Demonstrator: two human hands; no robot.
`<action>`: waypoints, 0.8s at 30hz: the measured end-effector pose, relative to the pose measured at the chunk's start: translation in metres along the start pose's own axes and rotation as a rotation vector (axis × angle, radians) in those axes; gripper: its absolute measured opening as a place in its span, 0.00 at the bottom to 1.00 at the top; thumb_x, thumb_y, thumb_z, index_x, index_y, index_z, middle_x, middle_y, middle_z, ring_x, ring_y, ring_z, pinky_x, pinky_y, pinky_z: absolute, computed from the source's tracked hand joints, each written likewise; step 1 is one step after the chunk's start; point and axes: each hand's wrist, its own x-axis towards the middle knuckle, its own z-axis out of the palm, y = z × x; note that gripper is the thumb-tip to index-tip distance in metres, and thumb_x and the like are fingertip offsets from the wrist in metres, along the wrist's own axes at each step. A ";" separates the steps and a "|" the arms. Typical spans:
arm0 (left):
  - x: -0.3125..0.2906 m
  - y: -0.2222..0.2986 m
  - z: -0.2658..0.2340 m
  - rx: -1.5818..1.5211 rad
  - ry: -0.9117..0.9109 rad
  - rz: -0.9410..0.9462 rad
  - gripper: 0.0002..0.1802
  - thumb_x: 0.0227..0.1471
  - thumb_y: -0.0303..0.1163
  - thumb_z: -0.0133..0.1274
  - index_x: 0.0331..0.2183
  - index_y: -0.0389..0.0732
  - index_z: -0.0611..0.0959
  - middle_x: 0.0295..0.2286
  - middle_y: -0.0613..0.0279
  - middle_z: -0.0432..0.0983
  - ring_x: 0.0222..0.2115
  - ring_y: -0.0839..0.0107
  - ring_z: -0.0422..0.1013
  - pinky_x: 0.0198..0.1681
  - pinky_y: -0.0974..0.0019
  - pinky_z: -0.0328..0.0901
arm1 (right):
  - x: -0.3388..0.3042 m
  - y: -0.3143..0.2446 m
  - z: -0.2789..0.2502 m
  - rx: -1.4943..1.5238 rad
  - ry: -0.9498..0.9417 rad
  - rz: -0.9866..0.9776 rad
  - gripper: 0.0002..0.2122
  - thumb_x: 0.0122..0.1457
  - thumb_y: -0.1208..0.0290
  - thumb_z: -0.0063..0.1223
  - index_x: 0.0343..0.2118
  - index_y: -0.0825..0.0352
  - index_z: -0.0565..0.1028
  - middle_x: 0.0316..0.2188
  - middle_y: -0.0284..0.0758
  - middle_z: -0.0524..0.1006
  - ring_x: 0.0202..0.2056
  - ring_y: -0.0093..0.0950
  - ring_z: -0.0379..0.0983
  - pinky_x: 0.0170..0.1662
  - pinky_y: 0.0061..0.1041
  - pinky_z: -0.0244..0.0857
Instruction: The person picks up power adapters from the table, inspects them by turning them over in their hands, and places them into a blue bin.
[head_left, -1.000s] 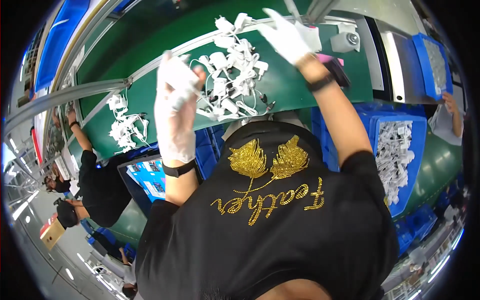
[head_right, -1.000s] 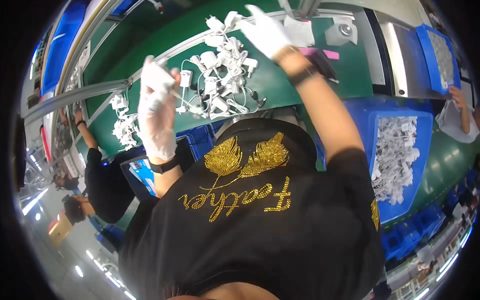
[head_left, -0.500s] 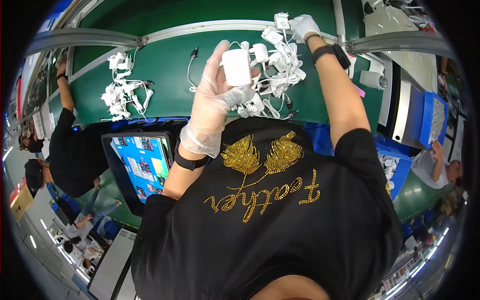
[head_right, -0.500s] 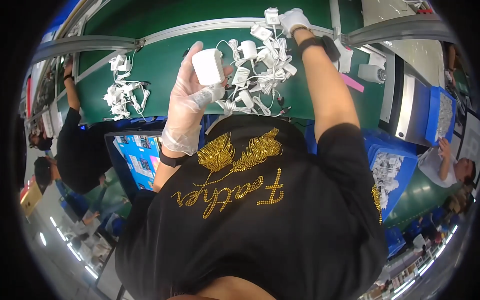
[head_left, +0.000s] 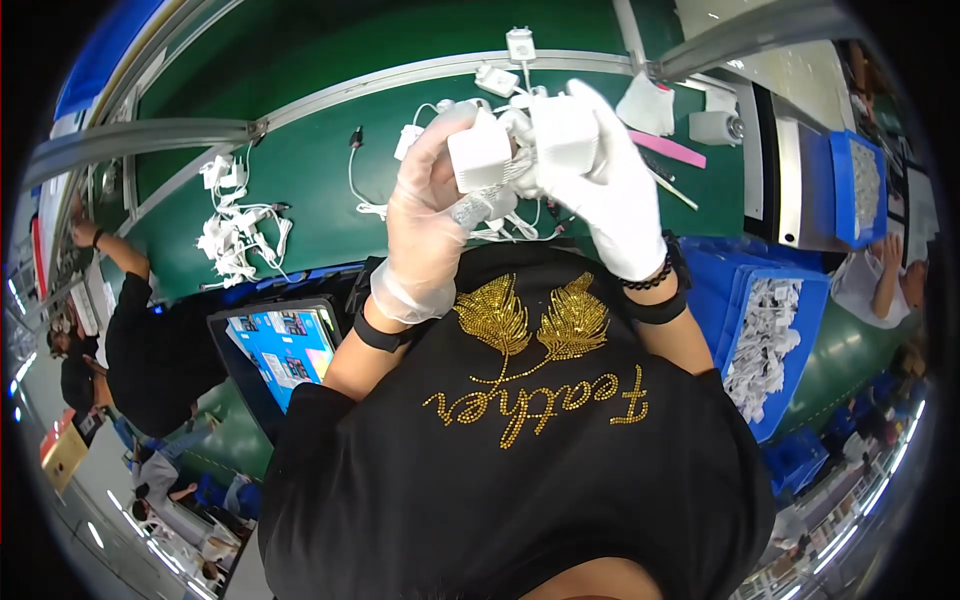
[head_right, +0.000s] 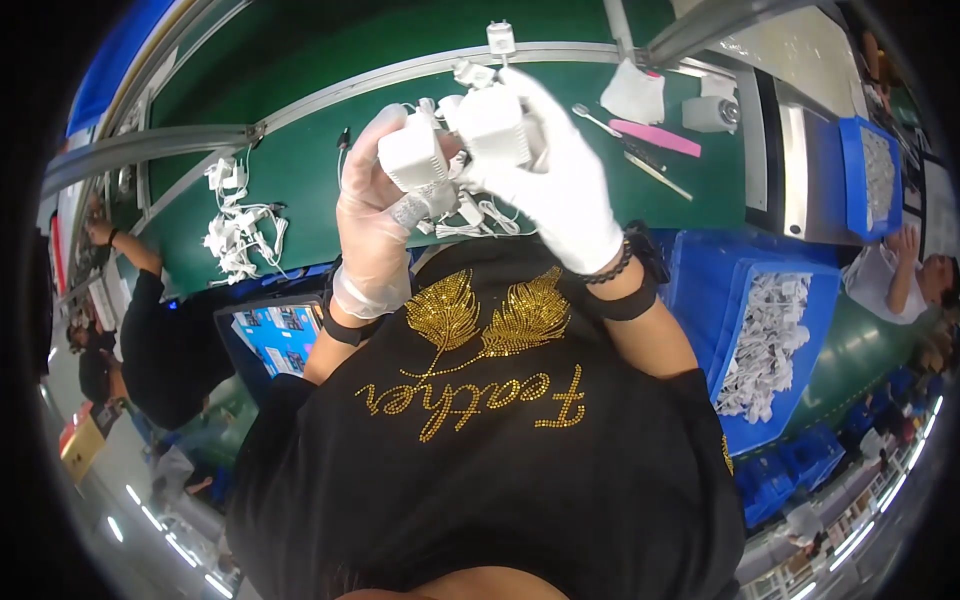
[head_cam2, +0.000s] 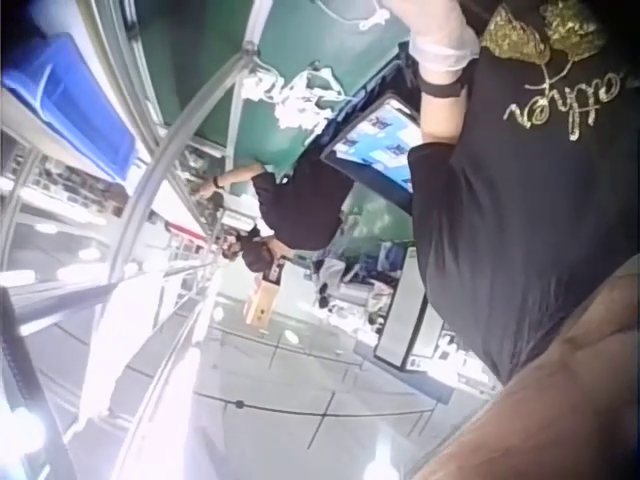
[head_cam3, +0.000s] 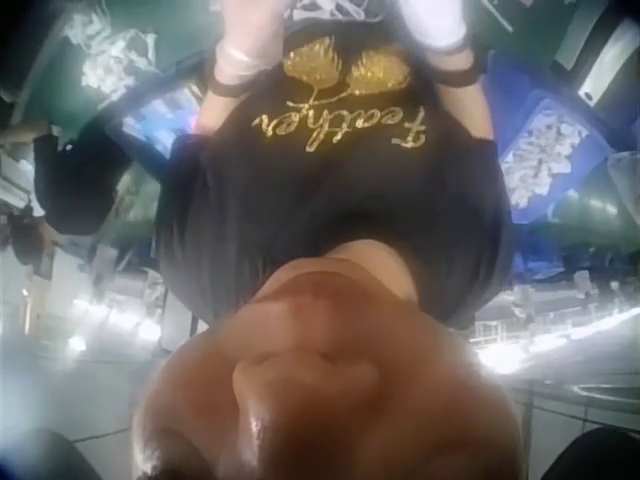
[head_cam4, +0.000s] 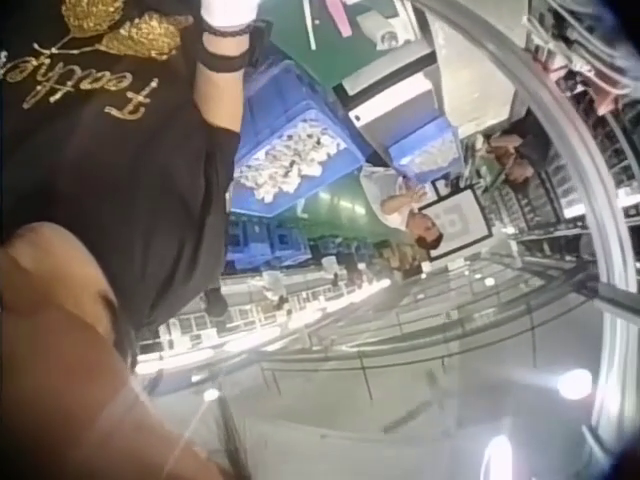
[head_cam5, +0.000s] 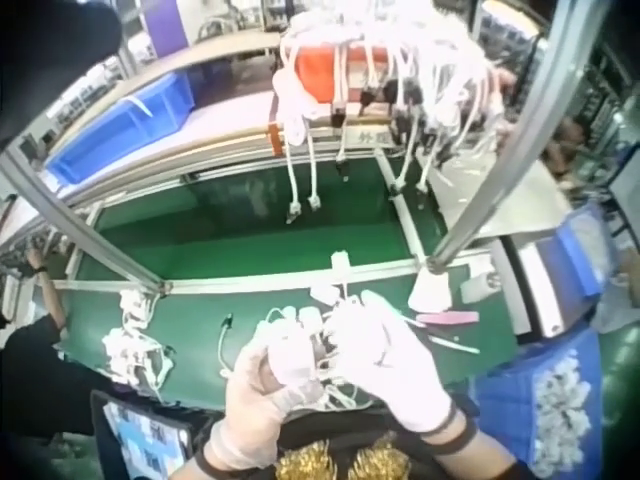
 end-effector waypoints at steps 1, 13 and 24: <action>-0.001 -0.001 0.003 0.045 -0.001 0.034 0.40 0.43 0.10 0.59 0.58 0.44 0.68 0.51 0.57 0.71 0.50 0.65 0.71 0.51 0.61 0.70 | -0.004 0.000 0.000 -0.004 0.017 -0.008 0.35 0.55 0.82 0.59 0.65 0.68 0.56 0.54 0.41 0.71 0.47 0.31 0.74 0.51 0.30 0.70; -0.020 -0.004 0.035 0.013 -0.055 0.070 0.32 0.49 0.19 0.60 0.55 0.44 0.70 0.47 0.57 0.72 0.48 0.65 0.71 0.51 0.61 0.69 | -0.041 -0.003 -0.018 -0.042 0.034 0.018 0.35 0.46 0.89 0.64 0.60 0.70 0.64 0.51 0.36 0.74 0.50 0.25 0.72 0.53 0.24 0.68; -0.003 -0.011 0.025 -0.354 0.013 -0.183 0.33 0.52 0.28 0.58 0.58 0.43 0.65 0.42 0.56 0.71 0.41 0.64 0.73 0.43 0.64 0.70 | -0.046 -0.023 -0.019 0.034 0.066 0.134 0.37 0.55 0.87 0.53 0.67 0.70 0.49 0.50 0.45 0.73 0.39 0.29 0.78 0.41 0.25 0.75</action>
